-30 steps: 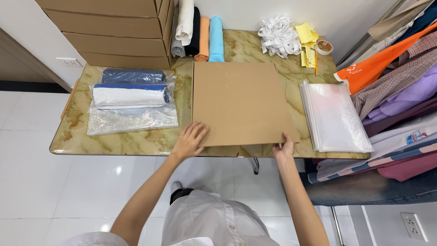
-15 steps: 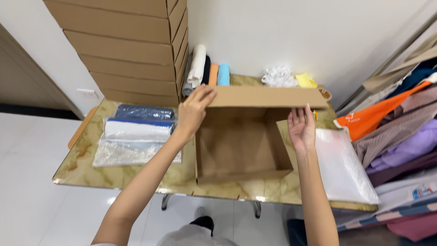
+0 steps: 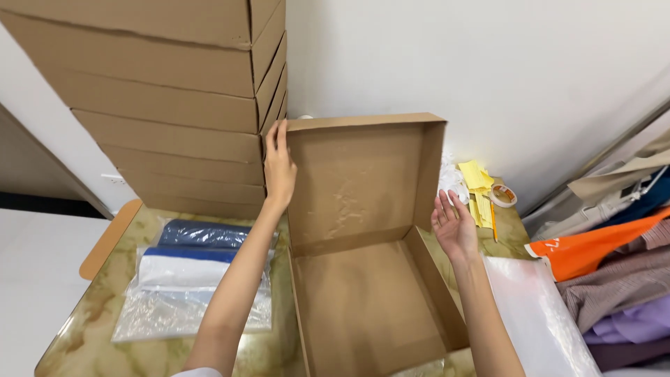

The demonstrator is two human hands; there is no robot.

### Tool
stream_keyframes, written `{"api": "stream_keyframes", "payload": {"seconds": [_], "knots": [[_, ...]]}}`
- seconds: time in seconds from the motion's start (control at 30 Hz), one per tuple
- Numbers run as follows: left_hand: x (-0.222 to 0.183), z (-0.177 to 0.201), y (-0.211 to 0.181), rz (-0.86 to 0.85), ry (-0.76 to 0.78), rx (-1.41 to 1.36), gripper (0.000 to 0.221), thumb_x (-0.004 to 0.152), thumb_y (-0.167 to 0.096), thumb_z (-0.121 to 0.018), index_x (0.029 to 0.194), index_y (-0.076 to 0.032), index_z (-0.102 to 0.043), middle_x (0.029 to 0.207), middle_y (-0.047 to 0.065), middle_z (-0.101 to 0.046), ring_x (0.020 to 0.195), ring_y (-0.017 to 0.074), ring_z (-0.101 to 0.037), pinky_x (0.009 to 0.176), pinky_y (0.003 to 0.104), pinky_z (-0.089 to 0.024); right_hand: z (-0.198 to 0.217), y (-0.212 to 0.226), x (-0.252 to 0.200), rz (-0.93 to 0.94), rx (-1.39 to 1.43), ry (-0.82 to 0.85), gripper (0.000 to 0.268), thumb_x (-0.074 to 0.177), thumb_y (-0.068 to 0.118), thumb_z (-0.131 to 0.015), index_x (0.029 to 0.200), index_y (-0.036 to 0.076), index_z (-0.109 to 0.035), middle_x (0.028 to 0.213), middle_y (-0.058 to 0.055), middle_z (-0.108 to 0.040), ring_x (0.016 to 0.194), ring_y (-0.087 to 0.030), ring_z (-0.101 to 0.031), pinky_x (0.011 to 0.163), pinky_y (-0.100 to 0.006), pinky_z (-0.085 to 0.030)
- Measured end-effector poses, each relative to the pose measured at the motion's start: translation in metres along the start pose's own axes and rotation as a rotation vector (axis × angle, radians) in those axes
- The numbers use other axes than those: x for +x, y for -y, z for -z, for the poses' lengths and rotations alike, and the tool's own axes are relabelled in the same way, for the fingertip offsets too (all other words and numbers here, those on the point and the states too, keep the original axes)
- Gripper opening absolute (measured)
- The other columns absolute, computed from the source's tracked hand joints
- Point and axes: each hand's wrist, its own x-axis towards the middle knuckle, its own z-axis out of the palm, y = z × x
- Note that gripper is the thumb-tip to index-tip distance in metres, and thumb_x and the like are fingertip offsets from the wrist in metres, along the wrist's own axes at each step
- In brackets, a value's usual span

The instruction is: The person places a folded blue garment into a clear plastic bag and seals it. They then place a folded white and blue garment into another plastic bag and seal it. The person places both packaged items into a cardboard box, closes the box, and ties it with a white ribbon.

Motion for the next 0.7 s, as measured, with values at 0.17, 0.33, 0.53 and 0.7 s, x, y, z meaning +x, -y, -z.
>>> {"api": "stream_keyframes", "payload": {"seconds": [0.17,0.33,0.53,0.7], "knots": [[-0.008,-0.038,0.036,0.167,0.14,-0.123,0.079,0.087,0.026,-0.049,0.155,-0.011,-0.035,0.149,0.023,-0.037,0.126,0.0444,-0.057,0.095,0.052,-0.059,-0.029,-0.016,0.014,-0.094,0.022,-0.002,0.032,0.097,0.025,-0.064,0.128,0.019,-0.061,0.133,0.005,-0.065,0.116,-0.01,-0.063,0.091,-0.024,-0.05],[-0.017,-0.049,0.037,0.231,0.194,-0.185,0.057,0.089,0.023,-0.048,0.141,-0.002,-0.053,0.143,0.02,-0.047,0.125,0.0419,-0.058,0.098,0.05,-0.057,-0.057,-0.011,-0.002,-0.129,0.048,0.039,0.029,0.097,0.025,-0.063,0.125,0.02,-0.065,0.127,0.006,-0.069,0.113,-0.01,-0.065,0.091,-0.025,-0.051],[-0.058,-0.028,0.032,0.211,0.274,-0.341,0.049,0.086,0.021,-0.046,0.115,-0.015,-0.061,0.128,0.001,-0.057,0.119,0.0262,-0.066,0.098,0.04,-0.055,-0.082,-0.003,-0.06,-0.118,0.14,0.089,0.025,0.098,0.023,-0.062,0.122,0.019,-0.068,0.111,0.007,-0.074,0.099,-0.009,-0.068,0.084,-0.025,-0.053],[-0.104,0.037,-0.003,0.264,0.256,-0.504,0.023,0.098,0.005,-0.053,0.107,-0.01,-0.067,0.11,0.005,-0.067,0.101,0.0248,-0.073,0.086,0.036,-0.06,-0.095,-0.017,-0.128,0.071,0.003,0.2,0.022,0.103,0.025,-0.056,0.122,0.02,-0.063,0.1,0.008,-0.069,0.092,-0.007,-0.065,0.083,-0.021,-0.053]]}}
